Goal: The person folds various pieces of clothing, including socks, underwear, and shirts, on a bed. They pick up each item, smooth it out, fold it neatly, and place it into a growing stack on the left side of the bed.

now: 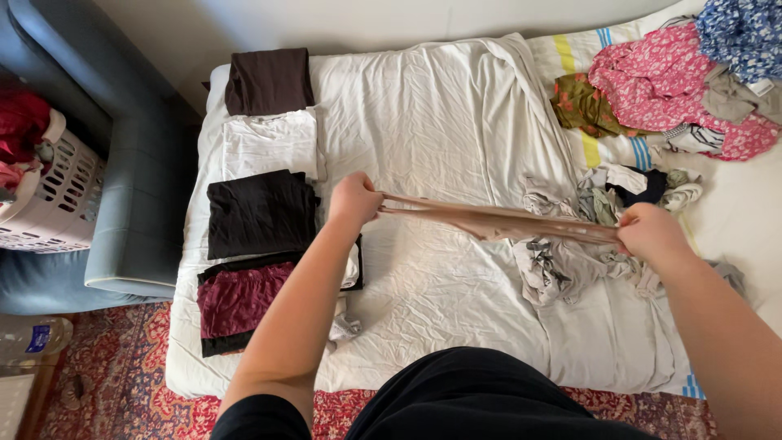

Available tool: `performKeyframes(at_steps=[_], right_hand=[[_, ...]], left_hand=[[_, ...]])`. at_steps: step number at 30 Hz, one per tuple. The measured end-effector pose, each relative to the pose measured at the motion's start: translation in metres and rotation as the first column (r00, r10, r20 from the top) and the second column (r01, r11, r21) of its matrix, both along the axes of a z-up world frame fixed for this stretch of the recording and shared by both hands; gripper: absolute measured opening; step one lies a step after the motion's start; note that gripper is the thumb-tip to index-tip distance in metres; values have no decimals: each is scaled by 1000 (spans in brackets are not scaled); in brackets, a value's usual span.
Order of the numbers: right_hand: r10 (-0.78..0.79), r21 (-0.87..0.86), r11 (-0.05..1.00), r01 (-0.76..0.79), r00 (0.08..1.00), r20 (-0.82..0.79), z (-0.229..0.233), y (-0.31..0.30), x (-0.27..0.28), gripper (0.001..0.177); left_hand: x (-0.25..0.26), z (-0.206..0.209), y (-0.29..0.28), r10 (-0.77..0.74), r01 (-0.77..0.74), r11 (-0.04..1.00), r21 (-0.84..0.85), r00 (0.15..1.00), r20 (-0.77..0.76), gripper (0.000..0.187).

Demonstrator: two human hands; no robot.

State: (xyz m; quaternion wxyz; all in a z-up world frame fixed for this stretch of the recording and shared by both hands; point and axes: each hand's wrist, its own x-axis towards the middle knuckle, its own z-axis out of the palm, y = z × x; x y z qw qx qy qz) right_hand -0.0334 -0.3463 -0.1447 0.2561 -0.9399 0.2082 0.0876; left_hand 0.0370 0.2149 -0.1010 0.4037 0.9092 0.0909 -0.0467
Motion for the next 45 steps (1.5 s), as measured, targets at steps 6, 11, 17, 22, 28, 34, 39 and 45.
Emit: performKeyframes(at_steps=[6,11,17,22,28,34,39,45], right_hand=[[216,-415,855,-311,941,-259,67,50,8,30],[531,228,752,-619,773,347,100,170,6,44],[356,375,826,-422,905,235,98,305,0,38],[179,870,389,-304,951,252,122,308,17,25],[201,991,45,-127,973,115,175,271,32,20],[190,950,309,-36,982,-25,208,241,36,20],[148,949,315,11,987,-61,214,205,46,24],[-46,904,428,0,999,22,219,135,66,25]], left_hand=[[-15,72,-35,-170,196,980,-42,923,346,10],[-7,116,-106,-366,456,885,-98,810,459,10],[19,143,-135,-345,407,907,-107,865,364,12],[18,147,-68,-257,431,861,-271,827,500,40],[-31,104,-49,-708,490,459,-741,706,28,33],[-53,57,-124,-769,516,-66,-854,520,373,24],[-68,46,-159,-769,503,-135,-854,490,410,22],[-78,36,-145,-703,502,179,-846,667,247,24]])
